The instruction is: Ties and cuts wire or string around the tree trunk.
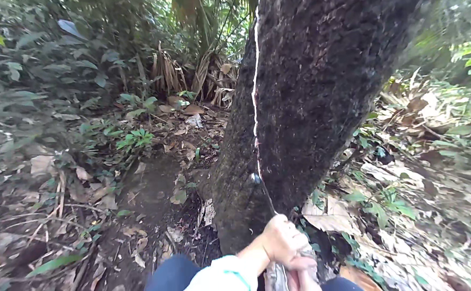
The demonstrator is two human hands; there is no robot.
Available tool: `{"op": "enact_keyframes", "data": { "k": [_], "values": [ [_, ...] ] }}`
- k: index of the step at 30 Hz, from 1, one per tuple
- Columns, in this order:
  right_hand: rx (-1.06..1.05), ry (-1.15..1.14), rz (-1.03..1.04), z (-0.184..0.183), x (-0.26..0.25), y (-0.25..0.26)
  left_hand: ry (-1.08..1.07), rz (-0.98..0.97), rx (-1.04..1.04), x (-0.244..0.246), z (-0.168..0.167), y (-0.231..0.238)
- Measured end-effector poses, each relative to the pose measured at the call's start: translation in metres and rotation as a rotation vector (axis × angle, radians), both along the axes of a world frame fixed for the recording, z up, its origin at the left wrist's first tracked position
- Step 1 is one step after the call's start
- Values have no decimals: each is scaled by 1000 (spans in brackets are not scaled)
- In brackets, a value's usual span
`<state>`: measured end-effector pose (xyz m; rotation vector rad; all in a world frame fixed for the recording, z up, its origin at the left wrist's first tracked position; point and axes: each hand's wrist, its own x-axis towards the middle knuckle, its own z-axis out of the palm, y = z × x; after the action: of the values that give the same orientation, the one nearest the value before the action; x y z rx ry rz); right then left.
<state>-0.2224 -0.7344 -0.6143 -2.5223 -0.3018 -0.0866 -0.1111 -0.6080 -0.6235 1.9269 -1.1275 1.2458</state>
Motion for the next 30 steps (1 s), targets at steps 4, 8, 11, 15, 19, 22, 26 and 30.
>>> {"op": "enact_keyframes", "data": {
  "k": [4,8,11,15,19,22,26,30],
  "values": [
    [-7,-5,-45,17,16,8,-82,-41,5,26,27,3],
    [-2,-8,-45,14,27,9,-111,-41,7,37,23,3],
    [-3,10,-35,12,27,3,-108,-38,-3,35,19,-1],
    [-33,-15,-53,9,30,5,-113,-51,-14,41,15,-2],
    [9,-47,-105,-18,45,18,-172,-23,53,50,6,5],
    [39,-187,-105,-29,71,35,-208,56,72,66,16,19],
    [86,-320,-69,5,100,54,-229,89,50,88,59,39],
    [110,-98,-57,18,57,36,-171,9,61,57,47,23]
  ]
}}
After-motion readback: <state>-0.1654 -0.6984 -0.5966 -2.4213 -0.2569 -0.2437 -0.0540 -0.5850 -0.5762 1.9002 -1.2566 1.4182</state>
